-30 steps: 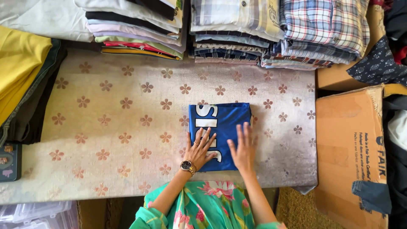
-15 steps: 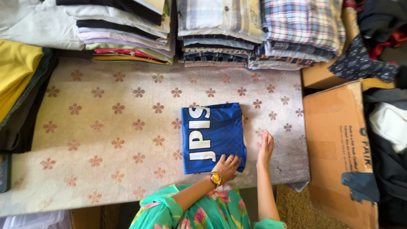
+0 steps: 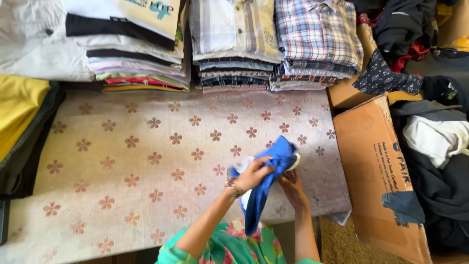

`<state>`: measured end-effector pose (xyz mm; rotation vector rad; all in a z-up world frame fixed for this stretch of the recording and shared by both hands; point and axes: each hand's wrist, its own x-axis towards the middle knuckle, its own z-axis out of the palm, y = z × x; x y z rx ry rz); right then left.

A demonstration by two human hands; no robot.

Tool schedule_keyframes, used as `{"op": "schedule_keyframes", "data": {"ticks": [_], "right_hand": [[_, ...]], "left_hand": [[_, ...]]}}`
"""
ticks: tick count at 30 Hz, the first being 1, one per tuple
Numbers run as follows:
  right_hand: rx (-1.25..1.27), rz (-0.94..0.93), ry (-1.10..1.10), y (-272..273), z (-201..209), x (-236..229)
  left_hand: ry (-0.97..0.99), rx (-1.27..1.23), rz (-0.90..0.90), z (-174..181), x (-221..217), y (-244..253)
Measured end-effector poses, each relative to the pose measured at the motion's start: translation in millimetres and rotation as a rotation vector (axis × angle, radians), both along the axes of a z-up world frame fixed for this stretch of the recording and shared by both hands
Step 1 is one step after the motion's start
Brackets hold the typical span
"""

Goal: The person is folding various items of clothing including t-shirts and a polo shirt on a table.

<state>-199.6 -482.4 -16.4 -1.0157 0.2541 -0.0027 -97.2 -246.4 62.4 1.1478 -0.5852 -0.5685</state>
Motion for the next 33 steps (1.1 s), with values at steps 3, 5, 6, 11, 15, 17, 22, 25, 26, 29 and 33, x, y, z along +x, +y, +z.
{"op": "schedule_keyframes", "data": {"ticks": [3,5,6,11,15,17,22,25,26,29,33], "right_hand": [[0.067,-0.062,0.174,-7,-12,16],[0.025,-0.085,0.325,-7,-32,40],[-0.021,-0.107,0.485,-5,-43,51],[-0.484,-0.009,0.541,55,-26,91],[-0.693,0.002,0.405,47,-45,79],[-0.734,0.007,0.42,39,-65,70],[-0.933,0.065,0.453,67,-4,80],[-1.326,-0.129,0.199,98,45,96],[-1.491,-0.287,0.055,104,52,98],[-1.676,-0.397,-0.21,115,49,102],[-1.844,-0.009,-0.529,121,67,120]], "left_hand": [[0.449,0.029,0.087,25,18,56],[0.573,0.08,0.265,-29,34,81],[0.704,0.126,0.444,-56,42,95],[0.643,0.251,0.734,-132,47,171],[0.194,0.516,0.915,-170,-21,181],[0.134,0.608,0.899,-135,-51,169],[-0.137,0.965,0.884,-72,-71,159],[0.242,0.88,0.81,-74,-63,164],[0.28,0.865,0.779,-68,-63,164],[0.106,0.996,0.825,-43,-67,158],[-0.378,1.197,0.662,-37,-69,144]]}}
